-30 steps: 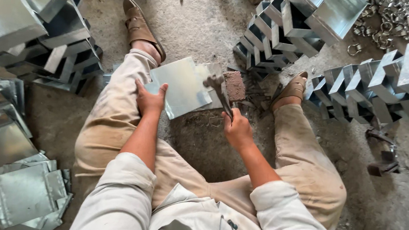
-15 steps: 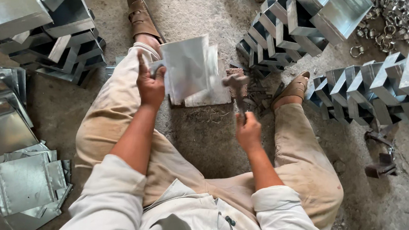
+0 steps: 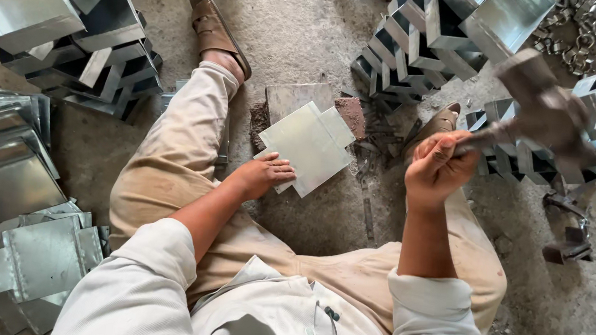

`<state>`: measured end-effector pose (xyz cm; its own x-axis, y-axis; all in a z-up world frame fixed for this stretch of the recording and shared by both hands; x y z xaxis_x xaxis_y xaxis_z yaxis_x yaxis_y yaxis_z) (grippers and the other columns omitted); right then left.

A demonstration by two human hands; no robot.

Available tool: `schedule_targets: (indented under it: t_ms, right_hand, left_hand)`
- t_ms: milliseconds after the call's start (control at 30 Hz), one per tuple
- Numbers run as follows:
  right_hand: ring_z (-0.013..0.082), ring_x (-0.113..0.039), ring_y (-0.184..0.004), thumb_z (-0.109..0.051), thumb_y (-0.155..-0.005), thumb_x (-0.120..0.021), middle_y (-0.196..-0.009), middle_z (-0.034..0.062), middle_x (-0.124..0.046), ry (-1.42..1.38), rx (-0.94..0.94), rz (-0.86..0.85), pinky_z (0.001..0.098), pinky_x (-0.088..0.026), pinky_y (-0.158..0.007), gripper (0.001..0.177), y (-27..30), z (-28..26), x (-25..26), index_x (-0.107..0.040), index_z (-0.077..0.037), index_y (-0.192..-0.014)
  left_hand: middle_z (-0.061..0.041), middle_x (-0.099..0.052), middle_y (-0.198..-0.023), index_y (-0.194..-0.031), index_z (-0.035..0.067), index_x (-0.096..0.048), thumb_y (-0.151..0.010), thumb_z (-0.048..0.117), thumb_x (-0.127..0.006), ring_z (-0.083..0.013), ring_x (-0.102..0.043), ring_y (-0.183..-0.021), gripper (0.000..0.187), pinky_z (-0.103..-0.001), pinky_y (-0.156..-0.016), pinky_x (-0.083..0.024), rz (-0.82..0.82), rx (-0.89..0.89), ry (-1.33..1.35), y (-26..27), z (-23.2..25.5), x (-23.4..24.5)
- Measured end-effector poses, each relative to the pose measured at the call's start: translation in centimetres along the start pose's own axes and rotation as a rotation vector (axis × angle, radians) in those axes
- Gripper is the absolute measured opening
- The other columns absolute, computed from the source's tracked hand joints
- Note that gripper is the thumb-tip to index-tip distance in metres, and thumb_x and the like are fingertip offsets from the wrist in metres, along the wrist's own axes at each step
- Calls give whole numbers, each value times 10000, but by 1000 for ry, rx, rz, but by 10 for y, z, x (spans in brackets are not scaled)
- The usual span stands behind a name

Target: The person sits on the floor and repeatedly hammers a small rectangular metal sheet placed on a brick. They pick up sheets from a nearby pile, hammer them, and set them aside.

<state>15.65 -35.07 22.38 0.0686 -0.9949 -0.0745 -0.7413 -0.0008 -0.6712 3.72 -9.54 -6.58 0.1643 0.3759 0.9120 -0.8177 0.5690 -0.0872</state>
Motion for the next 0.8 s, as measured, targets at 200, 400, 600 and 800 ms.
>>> schedule_targets:
  t_ms: [200,400,600,800]
  right_hand:
    - [293,-629,-682,-304,-1051,-613,-838,137,-647,233,-117,-278,392,-489,-507,244,70,112,-47,-548,-74,-1100]
    - [451,-643,-667,-315,-1057,-577,-710,209,-618,756,-317,-431,523,-472,-563,281,80,113,-70,-545,-44,-987]
    - [466,-609,-659,-245,-1081,-554,-723,217,-588,604,-165,-313,553,-450,-571,242,75,104,-75,-463,-28,-1025]
    - [521,-635,-761,-309,-1018,-602,-810,261,-667,906,-431,-622,591,-476,-642,244,101,143,-75,-527,-79,-1051]
  left_hand:
    - [34,-561,-1496,-1433,208,-579,-828,5,-525,-185,-451,-1432,640,-447,-1216,-250,-19,14,-63,0,5,6]
    - [35,-573,-1469,-1390,208,-604,-911,69,-552,-169,-455,-1440,501,-458,-1243,-237,31,114,86,-3,-7,8]
    - [50,-554,-1493,-1421,206,-585,-801,5,-542,-171,-435,-1443,653,-455,-1236,-226,-16,84,21,-2,-5,3]
    - [74,-533,-1512,-1444,223,-560,-742,-39,-529,-159,-418,-1459,749,-450,-1239,-206,-57,108,0,-2,-6,1]
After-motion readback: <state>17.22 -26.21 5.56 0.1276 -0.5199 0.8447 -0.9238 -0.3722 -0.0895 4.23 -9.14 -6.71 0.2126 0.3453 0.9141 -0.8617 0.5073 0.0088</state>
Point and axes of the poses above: each hand's wrist, its own y-axis away from the middle knuckle, its own x-axis out of the back of the hand, z = x × y, the point moved 10 cm from there along -y, towards the middle knuckle
